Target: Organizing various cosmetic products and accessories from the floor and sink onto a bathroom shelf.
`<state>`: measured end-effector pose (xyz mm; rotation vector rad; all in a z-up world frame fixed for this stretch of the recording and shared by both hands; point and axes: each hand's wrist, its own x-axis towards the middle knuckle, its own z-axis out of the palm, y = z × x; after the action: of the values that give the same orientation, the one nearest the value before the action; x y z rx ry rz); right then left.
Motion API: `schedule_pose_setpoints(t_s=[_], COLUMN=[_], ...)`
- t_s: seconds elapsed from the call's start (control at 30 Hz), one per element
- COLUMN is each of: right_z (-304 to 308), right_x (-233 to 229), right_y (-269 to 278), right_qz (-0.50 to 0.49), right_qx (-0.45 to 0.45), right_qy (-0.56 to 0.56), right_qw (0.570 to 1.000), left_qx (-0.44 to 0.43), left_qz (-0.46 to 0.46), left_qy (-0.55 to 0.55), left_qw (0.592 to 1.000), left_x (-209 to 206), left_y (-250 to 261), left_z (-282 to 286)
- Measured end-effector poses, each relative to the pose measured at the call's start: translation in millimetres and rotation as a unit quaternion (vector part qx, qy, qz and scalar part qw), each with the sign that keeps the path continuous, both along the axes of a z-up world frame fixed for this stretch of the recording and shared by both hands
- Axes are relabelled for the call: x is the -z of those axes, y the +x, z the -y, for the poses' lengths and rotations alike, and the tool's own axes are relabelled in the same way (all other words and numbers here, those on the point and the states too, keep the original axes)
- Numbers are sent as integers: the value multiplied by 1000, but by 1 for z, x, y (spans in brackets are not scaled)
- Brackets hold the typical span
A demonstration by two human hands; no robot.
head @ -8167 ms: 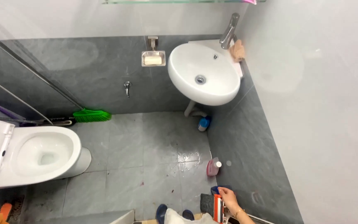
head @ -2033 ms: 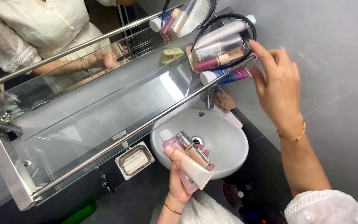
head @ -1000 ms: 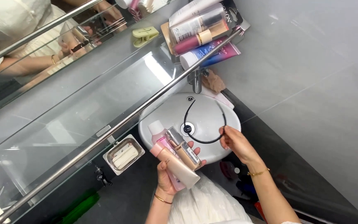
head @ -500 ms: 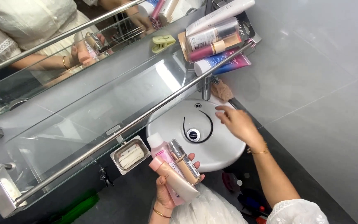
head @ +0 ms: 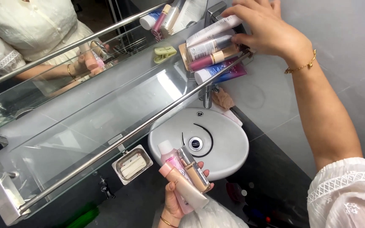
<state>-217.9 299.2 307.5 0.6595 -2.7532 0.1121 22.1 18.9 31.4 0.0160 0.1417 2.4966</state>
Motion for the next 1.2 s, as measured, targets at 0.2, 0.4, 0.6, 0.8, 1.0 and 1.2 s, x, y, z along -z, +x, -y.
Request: schedule_pose_setpoints(t_s=[0.2, 0.4, 0.6, 0.8, 1.0, 1.2], right_z=[-13, -22, -48, -2, 26, 50], right_x=[-4, 21, 32, 53, 188, 215], right_y=[-31, -44, 2, 143, 225, 244], right_qz=[94, -68, -246, -33, 300, 370], right_qx=[32, -18, 12, 75, 121, 175], right_qy=[52, 92, 107, -326, -597, -611], right_qw=[994, 993, 963, 942, 734, 677], left_qx=[4, 12, 23, 11, 14, 51], left_qz=[18, 18, 42, 5, -23, 0], left_qy=[-14, -17, 6, 24, 7, 4], left_qw=[1000, 1000, 999, 1000, 1000, 999], left_x=[-2, -7, -9, -14, -2, 20], left_y=[0, -2, -13, -28, -37, -39], left_z=[2, -2, -2, -2, 5, 9])
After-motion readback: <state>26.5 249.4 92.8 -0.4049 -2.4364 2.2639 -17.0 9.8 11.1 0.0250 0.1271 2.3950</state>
